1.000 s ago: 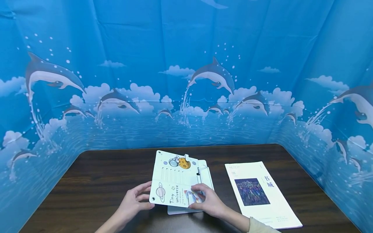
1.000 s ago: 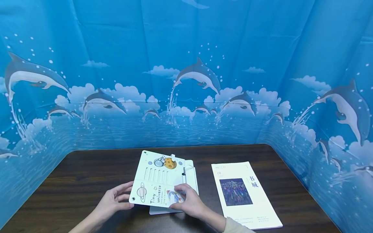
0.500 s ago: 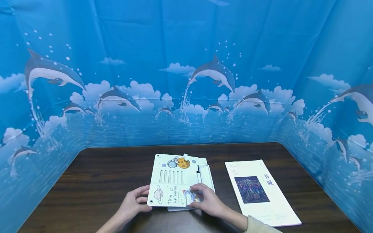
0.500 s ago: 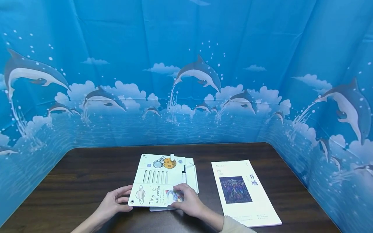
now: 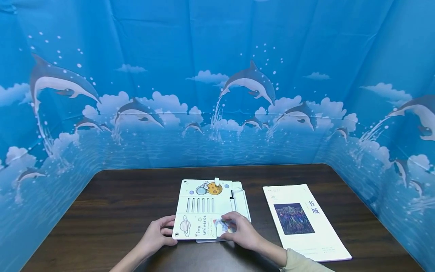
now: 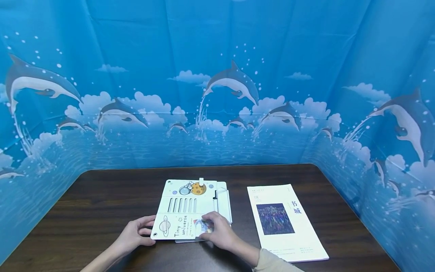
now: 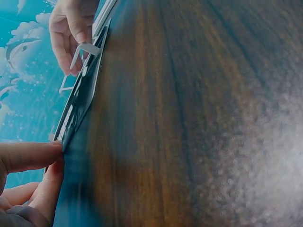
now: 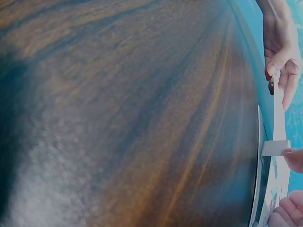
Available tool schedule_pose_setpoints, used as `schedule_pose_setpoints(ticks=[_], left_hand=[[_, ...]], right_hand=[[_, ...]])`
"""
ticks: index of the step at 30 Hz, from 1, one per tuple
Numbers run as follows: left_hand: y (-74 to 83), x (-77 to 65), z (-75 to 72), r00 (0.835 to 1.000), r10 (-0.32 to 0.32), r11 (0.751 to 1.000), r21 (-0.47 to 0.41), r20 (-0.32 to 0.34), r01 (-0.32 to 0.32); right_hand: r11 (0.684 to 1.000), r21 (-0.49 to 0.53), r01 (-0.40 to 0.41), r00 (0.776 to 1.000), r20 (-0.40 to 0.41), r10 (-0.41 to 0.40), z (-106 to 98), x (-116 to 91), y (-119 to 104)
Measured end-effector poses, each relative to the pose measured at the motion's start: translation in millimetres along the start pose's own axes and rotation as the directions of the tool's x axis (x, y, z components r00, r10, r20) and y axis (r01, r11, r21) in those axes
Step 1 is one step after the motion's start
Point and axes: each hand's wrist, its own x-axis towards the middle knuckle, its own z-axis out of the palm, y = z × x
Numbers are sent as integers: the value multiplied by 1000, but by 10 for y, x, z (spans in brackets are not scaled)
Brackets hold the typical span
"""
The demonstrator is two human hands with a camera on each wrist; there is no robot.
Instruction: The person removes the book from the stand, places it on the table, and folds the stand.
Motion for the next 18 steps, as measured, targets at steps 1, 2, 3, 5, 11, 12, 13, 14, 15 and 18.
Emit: schedule_pose_setpoints(ticks=[1,2,3,5,11,12,13,14,15,18], left_hand=[[-7,0,1,1000,-1,1000,1,0,1],[-15,0,3,1000,-3,1000,2,-1,3],[-24,0,6,1000,-6,1000,4,-4,6],[-37,0,13,1000,-16,1000,2,-11,16],[-48,-3,32,998,-41,999,5,-42,41],[-51,-2,35,998,-40,999,5,-44,41],[-56,-2,38,998,-40,999,9,-46,41],[-61,-2,41,998,-40,999,11,-48,41],[-67,-1,44,998,-40,999,13,-50,41],[-80,1,49,997,-53,998,19,-56,54]], right_hand=[[1000,1,0,1000,1,0,1,1,0],[1000,0,2,1000,1,-2,3,3,2],[1000,-5,5,1000,-1,-5,5,2,3],[1000,-14,4,1000,-5,-4,9,4,4],[1000,-16,5,1000,-13,-5,19,17,3],[1000,-16,6,1000,-15,-6,19,16,1],[1000,-15,5,1000,-15,-5,19,15,-2],[1000,-11,3,1000,-15,-3,19,15,-4],[1000,-6,1,1000,-14,-1,18,13,-7],[1000,17,-8,1000,-4,9,16,7,-14]])
